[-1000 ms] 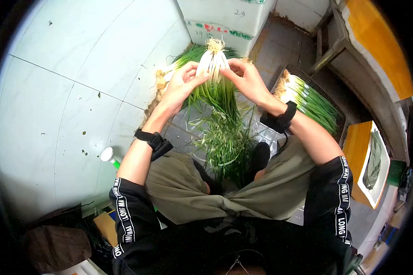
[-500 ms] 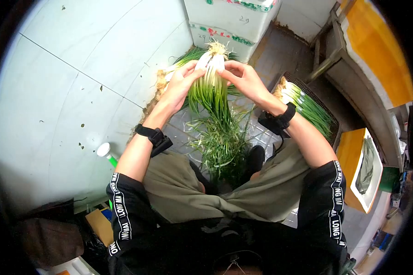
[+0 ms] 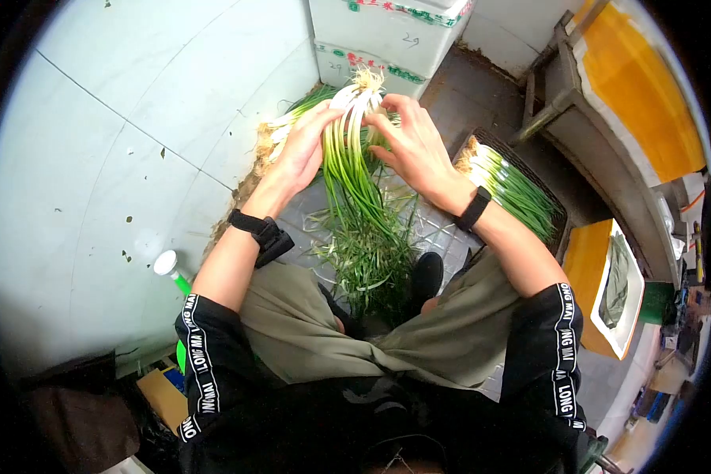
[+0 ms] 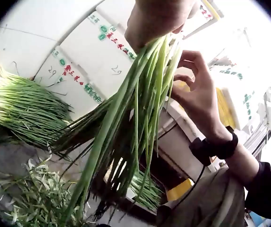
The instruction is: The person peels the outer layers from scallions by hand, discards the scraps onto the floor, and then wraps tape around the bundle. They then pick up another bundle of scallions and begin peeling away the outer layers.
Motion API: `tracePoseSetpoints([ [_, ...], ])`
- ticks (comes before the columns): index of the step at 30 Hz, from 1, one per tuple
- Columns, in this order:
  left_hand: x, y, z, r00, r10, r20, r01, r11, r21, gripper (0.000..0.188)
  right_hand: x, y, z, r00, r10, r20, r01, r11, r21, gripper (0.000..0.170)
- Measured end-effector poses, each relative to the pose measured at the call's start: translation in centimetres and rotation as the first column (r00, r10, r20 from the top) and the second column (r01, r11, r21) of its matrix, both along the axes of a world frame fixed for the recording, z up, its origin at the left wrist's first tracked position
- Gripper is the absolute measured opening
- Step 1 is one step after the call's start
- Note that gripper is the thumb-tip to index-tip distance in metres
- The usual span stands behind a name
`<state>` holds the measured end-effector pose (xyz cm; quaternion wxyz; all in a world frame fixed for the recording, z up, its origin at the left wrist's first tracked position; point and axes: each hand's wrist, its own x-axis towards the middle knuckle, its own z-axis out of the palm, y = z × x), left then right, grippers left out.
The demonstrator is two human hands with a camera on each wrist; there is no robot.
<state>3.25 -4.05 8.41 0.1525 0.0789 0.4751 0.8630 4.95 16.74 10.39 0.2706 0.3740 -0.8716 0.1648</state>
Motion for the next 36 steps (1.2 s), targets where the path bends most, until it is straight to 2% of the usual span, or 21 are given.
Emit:
tracePoseSetpoints([
  [1, 0.0, 0.1, 0.1, 1.0, 0.02, -0.008, -0.02, 1.0, 0.0, 0.033, -0.3, 0.1, -0.1, 1.0, -0.003, -0.001, 0.003, 1.0, 0.003, 0.053],
  [3, 0.1, 0.1, 0.2, 0.999, 0.04, -0.016, -0.04, 0.999, 0.0, 0.03, -0.8, 0.2, -0.3, 0.994, -0.042, -0.104, 0.054, 0.992, 0.111, 0.05],
  [7, 0.3, 0.1, 0.2, 0.999, 0.032, -0.026, -0.032, 0.999, -0.003, 0.029, -1.4, 0.2, -0.6, 0.994, -0.018, -0.112, 0.031, 0.993, 0.117, 0.044],
  [9, 0.5, 0.1, 0.2, 0.999, 0.036, -0.026, -0.036, 0.999, -0.003, 0.028, -1.7, 0.0, -0.6, 0.987, 0.028, -0.159, -0.019, 0.998, 0.055, 0.032],
  [13, 0.4, -0.1, 0.0, 1.0, 0.018, -0.023, -0.018, 1.0, -0.009, 0.027, -2.0, 0.1, 0.1, 0.986, 0.04, -0.163, -0.037, 0.999, 0.019, 0.034],
  [15, -0.1, -0.4, -0.6, 1.0, 0.005, -0.023, -0.005, 1.0, -0.009, 0.027, -2.1, 0.4, 0.2, 0.988, 0.067, -0.139, -0.052, 0.993, 0.108, 0.027],
  [17, -0.5, -0.6, -1.3, 1.0, -0.012, -0.01, 0.012, 1.0, 0.024, 0.036, -2.3, 0.6, 0.2, 0.986, 0.075, -0.146, -0.053, 0.988, 0.144, 0.023],
  [19, -0.2, -0.5, -0.9, 1.0, -0.021, -0.002, 0.021, 1.0, 0.01, 0.036, -2.5, 0.7, 0.0, 0.985, 0.083, -0.152, -0.055, 0.982, 0.18, 0.021],
  [22, 0.3, -0.4, -0.2, 0.999, -0.034, -0.011, 0.034, 0.999, -0.034, 0.033, -2.7, 0.5, -0.1, 0.984, 0.068, -0.167, -0.051, 0.993, 0.105, 0.017],
  [24, 0.3, -0.3, -0.2, 0.999, -0.037, -0.029, 0.035, 0.997, -0.064, 0.031, -2.5, 0.0, -0.1, 0.999, 0.044, 0.023, -0.04, 0.99, -0.138, 0.012],
  [25, 0.2, -0.2, -0.3, 0.997, -0.061, -0.054, 0.057, 0.996, -0.066, 0.037, -2.6, -0.2, 0.0, 0.999, 0.045, 0.022, -0.041, 0.99, -0.136, 0.012],
  [26, 0.2, -0.1, -0.4, 0.993, -0.085, -0.078, 0.08, 0.994, -0.068, 0.044, -2.7, -0.3, 0.0, 0.995, 0.056, 0.082, -0.034, 0.967, -0.253, 0.013],
  [27, 0.4, 0.2, -0.3, 0.993, -0.085, -0.078, 0.08, 0.995, -0.067, 0.044, -2.8, -0.5, 0.1, 0.987, 0.075, 0.14, -0.018, 0.93, -0.366, 0.013],
  [30, 0.8, 1.2, 0.0, 0.965, -0.03, -0.262, -0.05, 0.954, -0.295, 0.07, -2.9, -1.1, 0.4, 0.974, 0.04, 0.221, 0.061, 0.9, -0.432, 0.013],
  [34, 0.4, 1.9, -0.5, 0.958, -0.009, -0.287, -0.085, 0.946, -0.313, 0.069, -2.8, -1.4, 0.4, 0.954, -0.001, 0.3, 0.143, 0.881, -0.452, 0.013],
  [36, 0.2, 2.4, -1.0, 0.915, 0.043, -0.401, -0.224, 0.882, -0.416, 0.067, -2.9, -1.4, 0.6, 0.944, 0.023, 0.328, 0.143, 0.87, -0.472, 0.014],
])
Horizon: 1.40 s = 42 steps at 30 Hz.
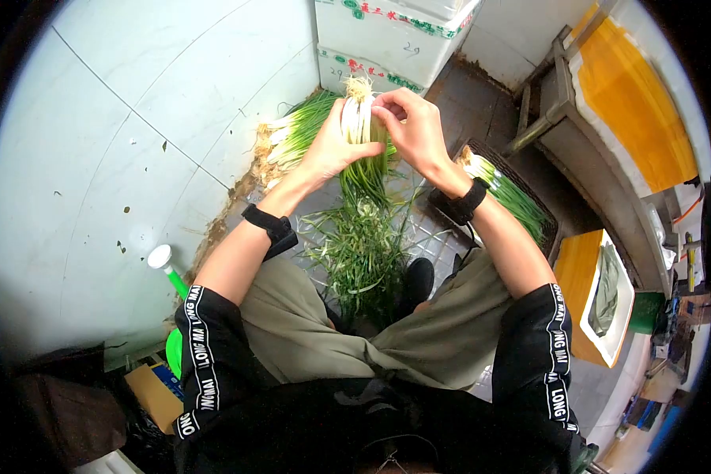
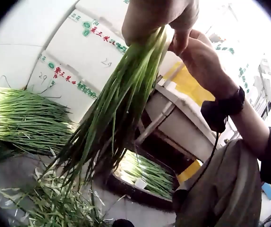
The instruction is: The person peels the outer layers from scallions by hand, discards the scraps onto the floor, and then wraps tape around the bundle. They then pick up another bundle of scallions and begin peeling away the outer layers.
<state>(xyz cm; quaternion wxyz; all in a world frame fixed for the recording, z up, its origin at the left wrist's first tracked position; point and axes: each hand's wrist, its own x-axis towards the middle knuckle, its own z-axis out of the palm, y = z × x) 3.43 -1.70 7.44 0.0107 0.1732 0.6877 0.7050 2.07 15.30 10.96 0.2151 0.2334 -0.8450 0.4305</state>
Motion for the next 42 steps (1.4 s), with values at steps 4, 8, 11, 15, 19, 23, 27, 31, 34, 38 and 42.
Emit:
tracePoseSetpoints([
  [4, -0.5, 0.4, -0.6, 0.999, 0.025, 0.02, -0.026, 0.999, 0.022, 0.067, 0.1, -0.1, 0.5, 1.0, 0.006, 0.008, -0.006, 1.0, 0.001, 0.014],
  [8, -0.9, 0.1, -0.6, 0.998, -0.045, 0.036, 0.043, 0.997, 0.059, 0.067, -0.2, 0.0, 1.1, 0.997, 0.026, -0.079, -0.02, 0.996, 0.087, 0.013],
  [11, -0.7, -0.2, -0.4, 0.995, -0.076, 0.07, 0.07, 0.994, 0.08, 0.065, -0.6, 0.0, 1.4, 0.983, 0.11, -0.146, -0.091, 0.988, 0.128, 0.011],
  [15, 0.0, -0.5, 0.6, 0.972, -0.166, 0.164, 0.141, 0.979, 0.149, 0.061, -0.5, 0.3, 2.3, 0.967, 0.197, -0.162, -0.154, 0.957, 0.245, 0.01],
  [19, -0.2, -0.5, 0.5, 0.968, -0.196, 0.156, 0.182, 0.978, 0.099, 0.059, -1.3, 0.1, 2.0, 0.92, 0.247, -0.304, -0.154, 0.942, 0.299, 0.011],
  [23, -0.2, -0.6, 0.7, 0.964, -0.209, 0.162, 0.188, 0.973, 0.136, 0.055, -1.9, 0.1, 1.5, 0.904, 0.255, -0.344, -0.154, 0.944, 0.293, 0.013],
  [27, -0.4, -0.4, 0.5, 0.96, -0.222, 0.17, 0.209, 0.974, 0.092, 0.05, -2.3, 0.0, 1.5, 0.914, 0.212, -0.346, -0.125, 0.958, 0.258, 0.015],
  [31, -1.0, -0.6, 0.4, 0.952, -0.246, 0.18, 0.238, 0.969, 0.064, 0.061, -2.3, 0.0, 1.5, 0.912, 0.205, -0.356, -0.111, 0.957, 0.266, 0.015],
  [34, -1.0, -0.4, 0.3, 0.946, -0.271, 0.18, 0.275, 0.961, 0.003, 0.06, -2.3, 0.1, 1.5, 0.892, 0.169, -0.42, -0.05, 0.959, 0.279, 0.015],
  [38, -1.1, -0.2, -0.1, 0.964, -0.235, 0.125, 0.238, 0.971, -0.01, 0.046, -2.6, 0.4, 1.5, 0.883, 0.171, -0.437, -0.039, 0.955, 0.295, 0.016],
  [42, -1.1, -0.3, 0.6, 0.962, -0.245, 0.123, 0.253, 0.966, -0.057, 0.047, -2.9, 0.3, 1.4, 0.88, 0.169, -0.445, -0.04, 0.957, 0.286, 0.013],
])
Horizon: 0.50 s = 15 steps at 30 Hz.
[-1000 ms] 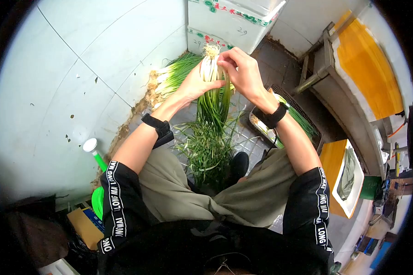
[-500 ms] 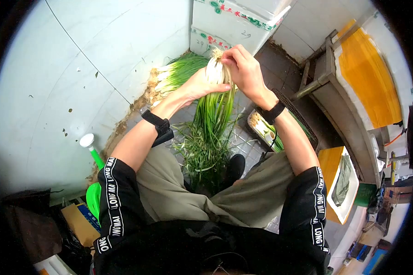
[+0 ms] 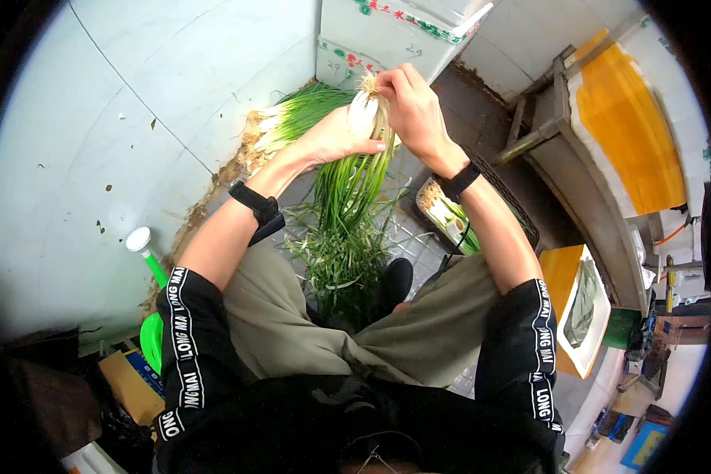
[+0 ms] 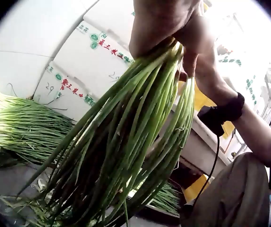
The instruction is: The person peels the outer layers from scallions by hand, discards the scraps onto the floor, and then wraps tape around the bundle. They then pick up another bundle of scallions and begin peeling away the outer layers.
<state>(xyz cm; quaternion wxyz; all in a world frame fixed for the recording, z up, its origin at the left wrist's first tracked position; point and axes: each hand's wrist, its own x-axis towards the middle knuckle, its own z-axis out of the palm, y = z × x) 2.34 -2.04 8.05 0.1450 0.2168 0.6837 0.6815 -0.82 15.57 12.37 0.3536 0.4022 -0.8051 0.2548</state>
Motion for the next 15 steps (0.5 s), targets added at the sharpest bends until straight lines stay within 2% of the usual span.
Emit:
tracePoseSetpoints([
  [5, -0.2, -0.4, -0.9, 0.999, 0.019, 0.025, -0.02, 0.999, 0.028, 0.053, 0.0, -0.5, -0.5, 0.993, 0.002, 0.117, 0.005, 0.998, -0.06, 0.012],
  [7, 0.2, -0.6, -0.8, 0.994, 0.037, 0.107, -0.055, 0.984, 0.167, 0.061, 0.3, -0.7, -0.5, 0.939, 0.034, 0.342, 0.009, 0.992, -0.125, 0.015],
  [8, 0.3, -0.7, -0.7, 0.994, 0.041, 0.104, -0.058, 0.984, 0.167, 0.061, 0.4, -0.6, -0.4, 0.891, 0.058, 0.451, 0.002, 0.991, -0.131, 0.019],
  [11, 0.7, -0.7, 0.0, 0.991, 0.044, 0.13, -0.073, 0.972, 0.223, 0.067, 1.0, -0.4, 0.5, 0.844, 0.094, 0.529, -0.02, 0.989, -0.143, 0.02],
  [12, 0.6, -0.7, -0.1, 0.994, 0.065, 0.091, -0.083, 0.975, 0.207, 0.067, 1.1, -0.4, 0.5, 0.854, 0.11, 0.509, -0.035, 0.987, -0.154, 0.028],
  [13, 0.4, -0.6, -0.2, 0.995, 0.085, 0.049, -0.093, 0.977, 0.192, 0.066, 1.3, -0.3, 0.6, 0.854, 0.11, 0.508, -0.036, 0.987, -0.154, 0.028],
  [15, 0.3, -0.7, -0.3, 0.995, 0.077, 0.063, -0.087, 0.98, 0.178, 0.065, 1.6, 0.1, 0.9, 0.891, 0.052, 0.451, -0.043, 0.999, -0.031, 0.028],
])
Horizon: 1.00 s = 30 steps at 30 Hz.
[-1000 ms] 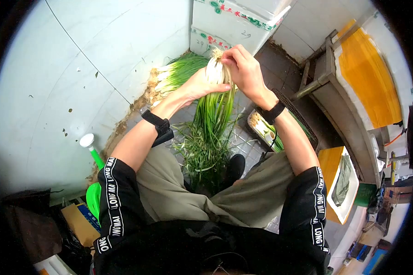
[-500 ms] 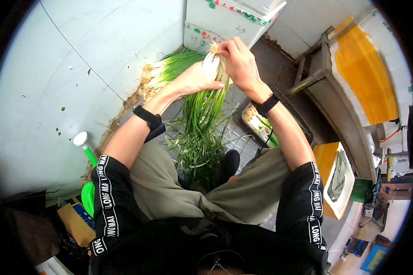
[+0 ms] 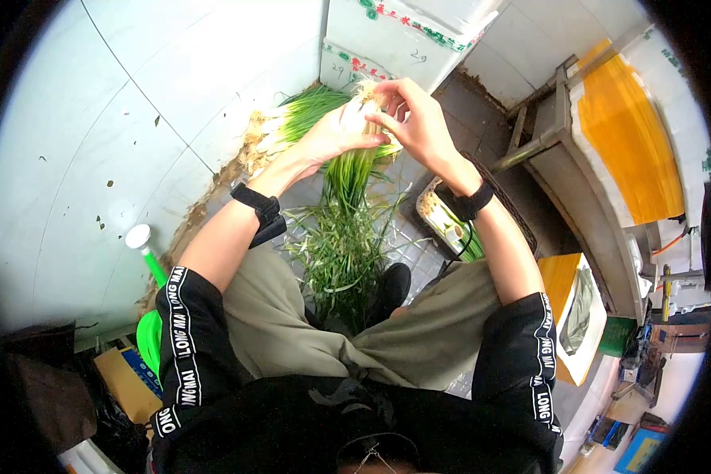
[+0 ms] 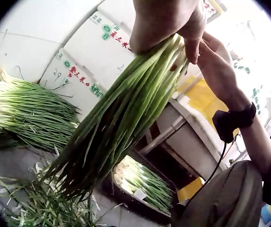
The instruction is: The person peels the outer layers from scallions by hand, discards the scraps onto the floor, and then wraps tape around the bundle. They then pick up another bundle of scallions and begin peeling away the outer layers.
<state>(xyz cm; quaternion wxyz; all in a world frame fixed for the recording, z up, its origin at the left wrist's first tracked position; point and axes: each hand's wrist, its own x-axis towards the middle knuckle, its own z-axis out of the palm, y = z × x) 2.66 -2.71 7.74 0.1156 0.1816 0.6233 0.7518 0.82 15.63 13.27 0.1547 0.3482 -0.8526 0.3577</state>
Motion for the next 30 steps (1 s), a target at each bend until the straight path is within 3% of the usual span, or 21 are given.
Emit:
tracePoseSetpoints([
  [4, 0.6, -0.2, 0.7, 0.994, -0.102, 0.04, 0.101, 0.994, 0.036, 0.059, -0.2, 0.8, -0.1, 0.997, 0.057, -0.053, -0.052, 0.995, 0.088, 0.027],
  [6, 0.7, -0.4, 0.9, 0.994, -0.1, 0.046, 0.1, 0.995, 0.012, 0.056, -0.2, 1.2, 0.0, 0.996, 0.063, 0.057, -0.066, 0.997, 0.048, 0.026],
  [10, -0.1, -0.3, -0.5, 0.993, -0.105, 0.057, 0.106, 0.994, -0.021, 0.05, 0.0, 1.8, 0.4, 0.998, 0.067, -0.004, -0.066, 0.988, 0.139, 0.019],
  [16, -0.5, -0.4, -1.3, 0.997, -0.051, -0.064, 0.033, 0.967, -0.251, 0.065, -0.2, 1.6, -0.3, 0.975, 0.002, -0.224, 0.083, 0.925, 0.371, 0.013],
  [19, -0.5, 0.0, -1.5, 0.992, -0.066, -0.107, 0.045, 0.981, -0.188, 0.068, 0.1, 1.2, -0.5, 0.981, 0.025, -0.191, 0.047, 0.931, 0.361, 0.011],
  [22, -0.4, 0.6, -1.0, 0.996, 0.006, -0.085, -0.022, 0.983, -0.182, 0.052, 0.3, 0.7, -0.5, 0.967, 0.005, -0.256, 0.101, 0.912, 0.398, 0.01],
  [24, -0.2, 0.7, -0.1, 0.996, 0.024, -0.082, -0.04, 0.98, -0.194, 0.053, 0.1, 0.3, -0.6, 0.913, -0.01, -0.407, 0.223, 0.849, 0.479, 0.015],
  [28, -0.8, 0.6, -0.7, 0.991, 0.026, -0.129, -0.049, 0.982, -0.18, 0.054, 0.0, -0.1, -1.0, 0.893, -0.058, -0.446, 0.297, 0.82, 0.489, 0.018],
  [30, -1.1, 0.6, -0.8, 0.994, 0.014, -0.109, -0.035, 0.98, -0.198, 0.052, -0.5, -0.2, -1.4, 0.883, -0.127, -0.453, 0.33, 0.854, 0.403, 0.01],
])
